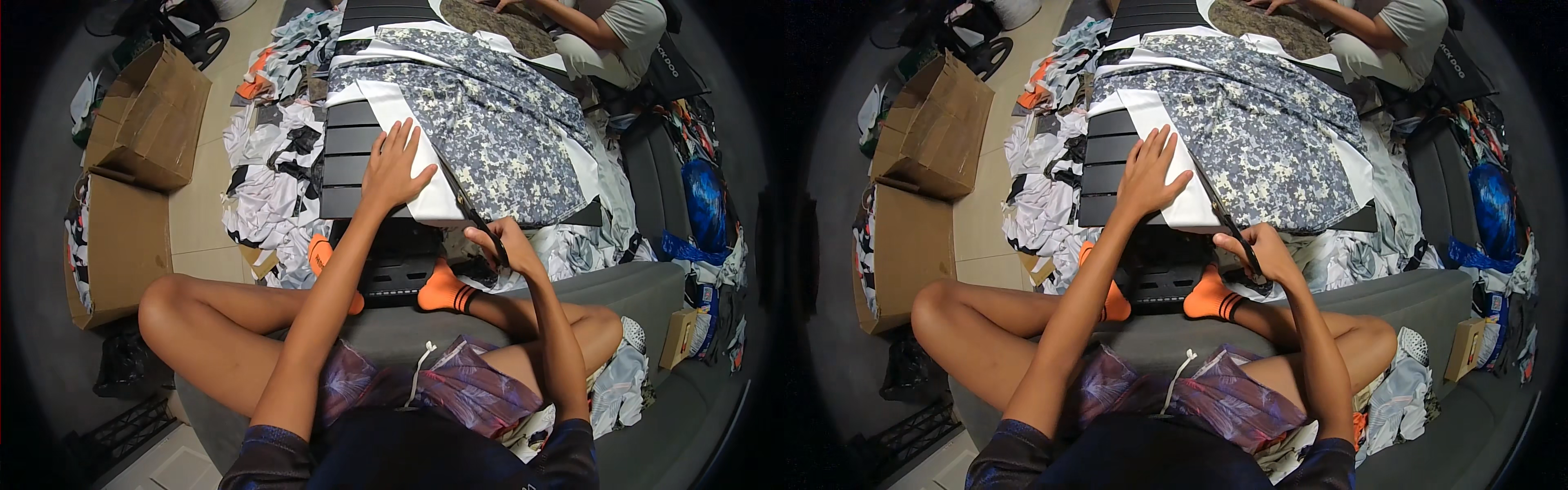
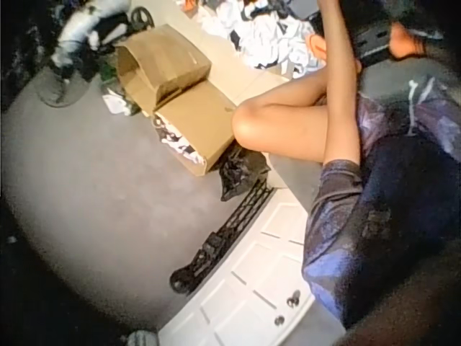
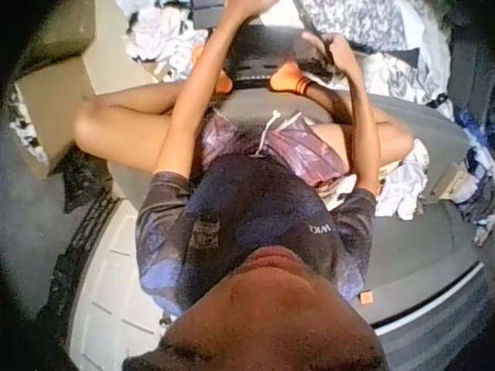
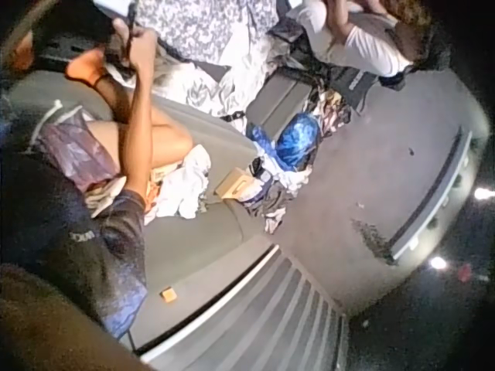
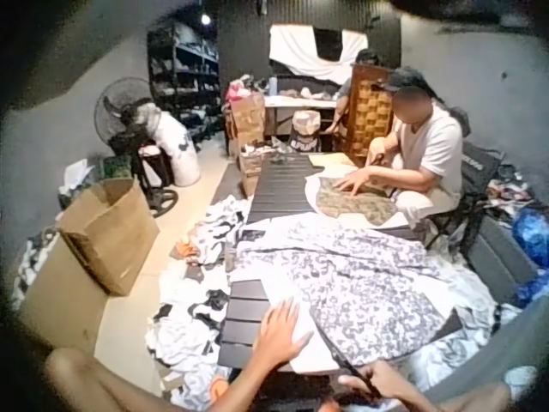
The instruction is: Cutting along the patterns on printed fabric using a pair of scissors.
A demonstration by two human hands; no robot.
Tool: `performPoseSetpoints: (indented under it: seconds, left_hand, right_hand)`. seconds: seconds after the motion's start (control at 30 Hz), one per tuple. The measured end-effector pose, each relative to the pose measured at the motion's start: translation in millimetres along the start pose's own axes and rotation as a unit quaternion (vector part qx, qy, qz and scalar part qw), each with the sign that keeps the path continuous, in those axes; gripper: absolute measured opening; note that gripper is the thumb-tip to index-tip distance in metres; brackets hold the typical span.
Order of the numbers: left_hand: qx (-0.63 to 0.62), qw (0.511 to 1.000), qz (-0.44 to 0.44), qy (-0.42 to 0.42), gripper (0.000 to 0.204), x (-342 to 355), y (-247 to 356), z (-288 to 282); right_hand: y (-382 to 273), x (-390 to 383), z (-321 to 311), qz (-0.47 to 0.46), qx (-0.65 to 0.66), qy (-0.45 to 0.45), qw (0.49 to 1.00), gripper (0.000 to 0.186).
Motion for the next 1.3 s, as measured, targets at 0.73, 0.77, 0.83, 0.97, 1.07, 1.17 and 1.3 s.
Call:
performPoseSetpoints:
  seconds: [0.73, 0.77, 0.83, 0.97, 1.07, 1.17, 1.3]
  left_hand:
    - [0.000, 1.000, 0.010, 0.007, 0.073, 3, 1, 0]
    - [0.001, 1.000, 0.018, 0.007, 0.073, 4, 2, -1]
    - [0.007, 1.000, 0.015, 0.004, 0.073, 3, 3, -2]
    - [0.010, 1.000, 0.024, 0.010, 0.072, 1, 2, -8]
    - [-0.003, 0.999, 0.033, 0.012, 0.070, 2, 7, -10]
    - [-0.018, 0.999, 0.032, 0.008, 0.066, 2, 6, -12]
    - [-0.066, 0.996, -0.003, 0.060, 0.047, 3, 4, -18]
  right_hand:
    - [4, -6, -5, -0.023, -0.009, -0.024, 0.999, 0.058]
    - [4, -8, -12, -0.025, -0.005, -0.018, 1.000, 0.058]
    - [5, -15, -25, -0.030, -0.004, -0.053, 0.998, 0.058]
    - [1, -33, -48, -0.014, 0.016, -0.085, 0.996, 0.058]
    - [3, -45, -62, 0.006, 0.021, -0.089, 0.996, 0.058]
    - [4, -49, -66, 0.019, 0.012, -0.093, 0.995, 0.058]
    - [6, -51, -60, 0.027, 0.017, -0.119, 0.992, 0.059]
Point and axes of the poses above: each hand's wrist, its own x-axis towards the middle knuckle, its own z-axis out of the palm, y = z × x, the point moved 6 cm from there along x, towards the middle knuckle, and after that the axes turned 7 degrees about x, right-handed, at the moved point
